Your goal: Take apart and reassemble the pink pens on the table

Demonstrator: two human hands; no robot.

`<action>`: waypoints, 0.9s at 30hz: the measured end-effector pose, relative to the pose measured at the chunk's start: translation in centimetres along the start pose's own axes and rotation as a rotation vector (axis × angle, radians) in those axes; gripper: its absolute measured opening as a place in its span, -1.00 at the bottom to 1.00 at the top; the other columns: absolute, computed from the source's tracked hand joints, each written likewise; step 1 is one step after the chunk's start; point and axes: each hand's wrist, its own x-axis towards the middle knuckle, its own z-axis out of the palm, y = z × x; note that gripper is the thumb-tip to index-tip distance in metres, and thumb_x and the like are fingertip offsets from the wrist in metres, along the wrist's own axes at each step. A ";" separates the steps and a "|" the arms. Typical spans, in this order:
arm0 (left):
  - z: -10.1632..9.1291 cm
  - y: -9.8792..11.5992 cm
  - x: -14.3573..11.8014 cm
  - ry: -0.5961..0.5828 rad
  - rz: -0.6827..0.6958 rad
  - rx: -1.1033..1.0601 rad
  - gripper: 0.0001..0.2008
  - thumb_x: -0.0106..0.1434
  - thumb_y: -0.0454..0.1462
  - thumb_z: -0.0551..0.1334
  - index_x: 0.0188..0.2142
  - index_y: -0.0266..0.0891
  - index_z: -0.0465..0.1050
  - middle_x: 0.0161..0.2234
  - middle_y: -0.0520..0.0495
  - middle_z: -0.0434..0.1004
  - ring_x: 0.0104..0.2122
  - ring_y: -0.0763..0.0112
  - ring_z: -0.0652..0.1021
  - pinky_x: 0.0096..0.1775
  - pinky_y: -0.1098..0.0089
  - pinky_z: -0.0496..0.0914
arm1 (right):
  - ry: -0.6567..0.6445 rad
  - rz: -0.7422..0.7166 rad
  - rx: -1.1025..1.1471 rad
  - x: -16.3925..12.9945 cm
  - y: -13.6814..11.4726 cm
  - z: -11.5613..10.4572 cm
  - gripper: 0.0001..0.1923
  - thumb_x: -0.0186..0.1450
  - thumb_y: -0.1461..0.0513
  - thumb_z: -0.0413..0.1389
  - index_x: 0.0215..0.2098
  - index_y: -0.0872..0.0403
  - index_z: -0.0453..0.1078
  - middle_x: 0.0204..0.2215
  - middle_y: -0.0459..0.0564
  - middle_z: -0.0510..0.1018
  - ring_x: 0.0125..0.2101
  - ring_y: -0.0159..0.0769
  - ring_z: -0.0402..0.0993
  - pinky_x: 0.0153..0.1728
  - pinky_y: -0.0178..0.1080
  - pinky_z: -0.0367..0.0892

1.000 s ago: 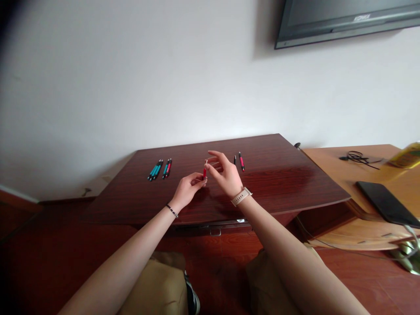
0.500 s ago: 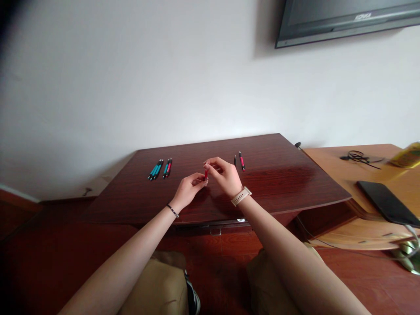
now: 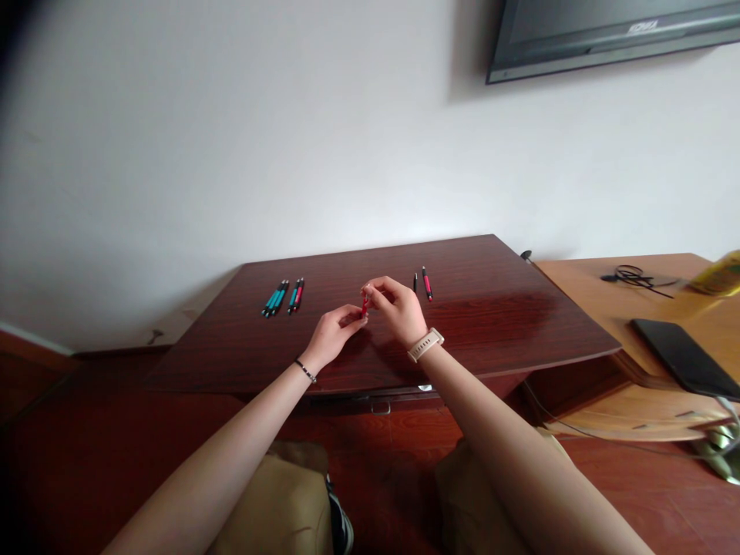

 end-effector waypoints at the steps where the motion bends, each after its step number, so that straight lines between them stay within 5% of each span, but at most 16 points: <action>1: 0.0 0.0 0.0 -0.004 0.002 -0.007 -0.75 0.38 -0.08 0.37 -0.09 -0.17 0.65 -0.11 -0.13 0.73 -0.12 0.20 0.67 0.02 0.22 0.52 | 0.008 0.008 0.017 0.0 0.1 0.0 -0.56 0.41 -0.18 0.22 -0.18 0.01 0.56 -0.30 0.00 0.66 -0.32 -0.25 0.57 -0.23 -0.20 0.50; 20: 0.0 0.2 0.0 0.001 0.026 0.029 -0.75 0.40 -0.09 0.37 -0.06 -0.17 0.65 -0.10 -0.12 0.73 -0.13 0.21 0.66 -0.01 0.24 0.51 | 0.062 -0.024 -0.056 -0.5 0.0 0.4 -0.56 0.43 -0.18 0.19 -0.15 0.00 0.52 -0.25 0.02 0.68 -0.30 -0.23 0.63 -0.22 -0.19 0.54; 27: -0.1 0.6 0.0 -0.001 0.033 0.045 -0.80 0.41 -0.15 0.35 -0.07 -0.17 0.66 -0.10 -0.11 0.73 -0.12 0.22 0.67 -0.05 0.27 0.51 | 0.020 0.118 0.112 -0.5 0.5 0.8 -0.50 0.45 -0.27 0.08 -0.15 -0.04 0.36 -0.19 0.04 0.73 -0.40 -0.29 0.66 -0.32 -0.23 0.57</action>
